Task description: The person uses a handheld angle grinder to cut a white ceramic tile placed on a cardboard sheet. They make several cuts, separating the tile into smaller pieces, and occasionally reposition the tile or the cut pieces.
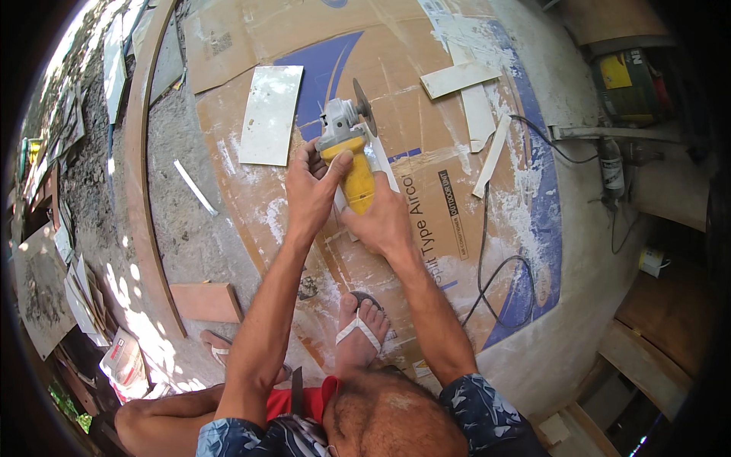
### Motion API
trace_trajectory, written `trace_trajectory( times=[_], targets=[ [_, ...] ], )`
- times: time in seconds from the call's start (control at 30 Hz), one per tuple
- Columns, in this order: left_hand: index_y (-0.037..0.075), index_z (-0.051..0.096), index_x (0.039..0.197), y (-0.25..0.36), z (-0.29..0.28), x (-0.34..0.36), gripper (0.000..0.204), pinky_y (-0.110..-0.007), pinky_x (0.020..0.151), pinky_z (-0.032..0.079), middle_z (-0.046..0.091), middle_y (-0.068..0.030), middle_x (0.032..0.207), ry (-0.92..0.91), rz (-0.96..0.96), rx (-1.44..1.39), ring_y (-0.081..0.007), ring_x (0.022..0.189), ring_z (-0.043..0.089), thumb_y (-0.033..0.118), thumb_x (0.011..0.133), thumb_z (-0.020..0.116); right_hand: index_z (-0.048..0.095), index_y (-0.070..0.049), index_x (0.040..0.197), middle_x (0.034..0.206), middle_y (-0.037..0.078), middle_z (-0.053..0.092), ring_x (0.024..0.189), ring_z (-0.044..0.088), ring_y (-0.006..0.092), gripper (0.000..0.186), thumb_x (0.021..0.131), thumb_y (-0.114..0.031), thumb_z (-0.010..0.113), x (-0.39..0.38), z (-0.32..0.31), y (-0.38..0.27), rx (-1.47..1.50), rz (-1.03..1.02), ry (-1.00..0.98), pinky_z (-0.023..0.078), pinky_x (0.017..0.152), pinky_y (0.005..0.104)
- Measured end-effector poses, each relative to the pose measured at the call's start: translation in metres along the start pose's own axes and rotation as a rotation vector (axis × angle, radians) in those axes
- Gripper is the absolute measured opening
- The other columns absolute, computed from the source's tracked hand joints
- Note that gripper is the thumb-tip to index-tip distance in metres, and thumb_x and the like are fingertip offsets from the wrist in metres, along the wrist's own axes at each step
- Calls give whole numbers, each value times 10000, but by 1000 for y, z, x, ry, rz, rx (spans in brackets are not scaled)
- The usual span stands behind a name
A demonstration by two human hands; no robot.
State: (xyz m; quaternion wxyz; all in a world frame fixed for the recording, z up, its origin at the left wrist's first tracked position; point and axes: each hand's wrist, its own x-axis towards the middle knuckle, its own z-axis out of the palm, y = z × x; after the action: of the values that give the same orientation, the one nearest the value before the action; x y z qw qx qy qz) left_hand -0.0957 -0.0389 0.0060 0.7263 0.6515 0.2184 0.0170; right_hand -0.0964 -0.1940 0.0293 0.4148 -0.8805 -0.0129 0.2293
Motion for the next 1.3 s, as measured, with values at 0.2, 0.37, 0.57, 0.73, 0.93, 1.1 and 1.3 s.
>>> trace_trajectory(
  times=[0.2,0.37,0.57,0.73,0.93,1.1,1.3],
  targets=[
    [-64,647,1403,1,1,-5,615,-314,976,573,765,-118,1217,45,-16,10,-156,1100,707,396,1035,823,549,66,1214,1002,368,742,977,737,557,600,800,-252,845,1,4,-3,-6,18,-20,600,855,595],
    [-110,593,1447,1,-2,-4,658,-316,998,593,751,-162,1266,40,-36,-10,-178,1141,722,329,1024,842,552,62,1181,989,365,740,957,735,562,568,800,-244,840,2,3,-6,18,25,-17,596,836,603],
    [-115,590,1463,2,-2,-3,669,-318,1006,598,762,-172,1267,25,-46,40,-186,1158,736,325,1026,841,546,69,1182,981,361,740,952,735,563,565,798,-226,837,3,3,-5,20,20,-15,596,834,602],
    [-116,591,1462,2,-2,-2,659,-316,1002,598,764,-168,1262,22,-43,47,-181,1146,736,317,1029,837,537,73,1200,982,364,739,952,737,560,586,790,-212,844,4,3,-4,15,24,-24,597,833,600],
    [-113,601,1453,4,-2,-2,648,-316,1001,595,769,-165,1258,27,-49,64,-179,1143,737,317,1030,836,540,79,1201,985,365,740,953,740,558,594,791,-221,847,4,1,-8,0,31,-34,601,839,596],
    [-105,610,1450,7,-1,-3,648,-320,999,593,775,-164,1251,35,-45,109,-179,1140,740,335,1029,834,548,88,1198,989,368,740,958,741,558,597,793,-233,847,5,1,-7,-14,39,-36,601,848,595],
    [-101,614,1450,4,-2,-2,653,-322,992,595,777,-166,1242,36,-38,122,-182,1135,743,348,1030,833,550,92,1205,996,370,741,964,740,561,607,790,-234,849,5,2,-6,-21,32,-35,600,855,599]
  ],
)
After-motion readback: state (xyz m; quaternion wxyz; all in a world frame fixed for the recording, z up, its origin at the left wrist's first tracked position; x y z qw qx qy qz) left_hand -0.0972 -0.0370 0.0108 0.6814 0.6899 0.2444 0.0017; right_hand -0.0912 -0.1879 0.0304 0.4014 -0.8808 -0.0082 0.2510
